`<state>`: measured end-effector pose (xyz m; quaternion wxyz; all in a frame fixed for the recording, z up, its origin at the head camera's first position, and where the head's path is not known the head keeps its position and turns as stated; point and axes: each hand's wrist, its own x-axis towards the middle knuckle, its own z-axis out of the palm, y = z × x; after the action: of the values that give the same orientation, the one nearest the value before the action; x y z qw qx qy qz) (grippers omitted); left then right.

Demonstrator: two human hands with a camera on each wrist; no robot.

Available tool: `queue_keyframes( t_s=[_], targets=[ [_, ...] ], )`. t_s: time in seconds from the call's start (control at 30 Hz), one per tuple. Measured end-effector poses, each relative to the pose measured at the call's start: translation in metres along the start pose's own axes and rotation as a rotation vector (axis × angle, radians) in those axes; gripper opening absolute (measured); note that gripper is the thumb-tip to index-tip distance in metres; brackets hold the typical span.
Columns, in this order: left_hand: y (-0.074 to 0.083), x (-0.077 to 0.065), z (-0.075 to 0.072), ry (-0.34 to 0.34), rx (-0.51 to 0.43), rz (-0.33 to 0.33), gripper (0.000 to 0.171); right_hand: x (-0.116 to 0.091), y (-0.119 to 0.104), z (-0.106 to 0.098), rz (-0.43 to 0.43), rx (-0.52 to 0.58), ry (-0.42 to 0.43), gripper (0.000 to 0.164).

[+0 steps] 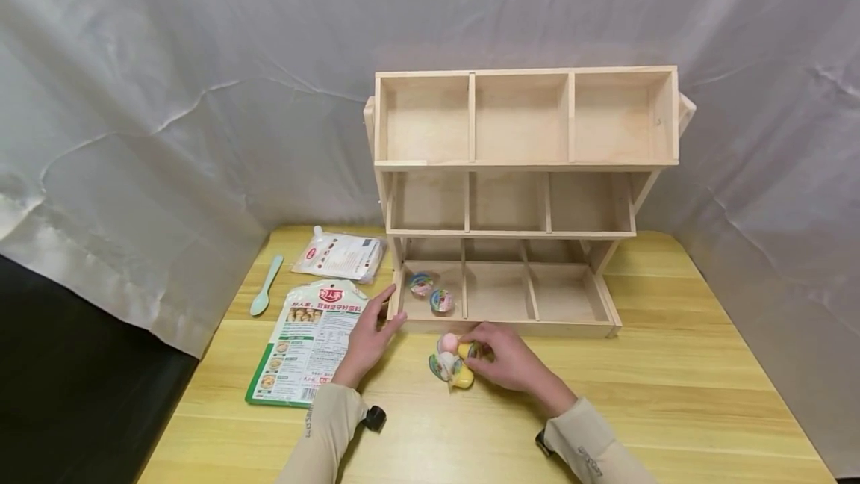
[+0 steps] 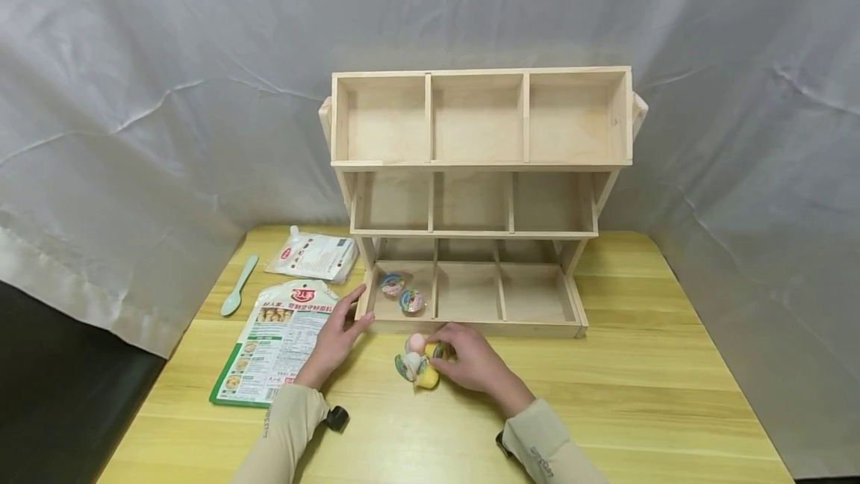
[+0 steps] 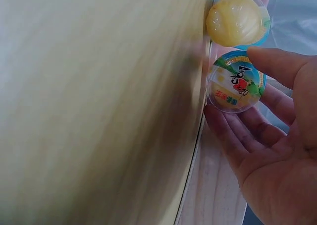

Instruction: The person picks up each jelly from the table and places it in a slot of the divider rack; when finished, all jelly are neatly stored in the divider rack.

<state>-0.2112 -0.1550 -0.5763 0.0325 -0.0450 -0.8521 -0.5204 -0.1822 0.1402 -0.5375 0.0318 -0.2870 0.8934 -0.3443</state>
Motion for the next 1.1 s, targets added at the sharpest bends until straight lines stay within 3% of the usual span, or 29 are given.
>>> queue_keyframes(
  t_s=[0.67,1.1],
  targets=[
    [-0.001,0.000,0.001,0.002,-0.003,-0.016,0.065,0.003,-0.006,-0.015,0.063,0.070,0.105,0.037],
    [-0.001,0.000,0.000,0.003,-0.004,-0.012,0.065,0.007,-0.005,-0.030,0.076,0.002,0.147,0.037]
  ],
)
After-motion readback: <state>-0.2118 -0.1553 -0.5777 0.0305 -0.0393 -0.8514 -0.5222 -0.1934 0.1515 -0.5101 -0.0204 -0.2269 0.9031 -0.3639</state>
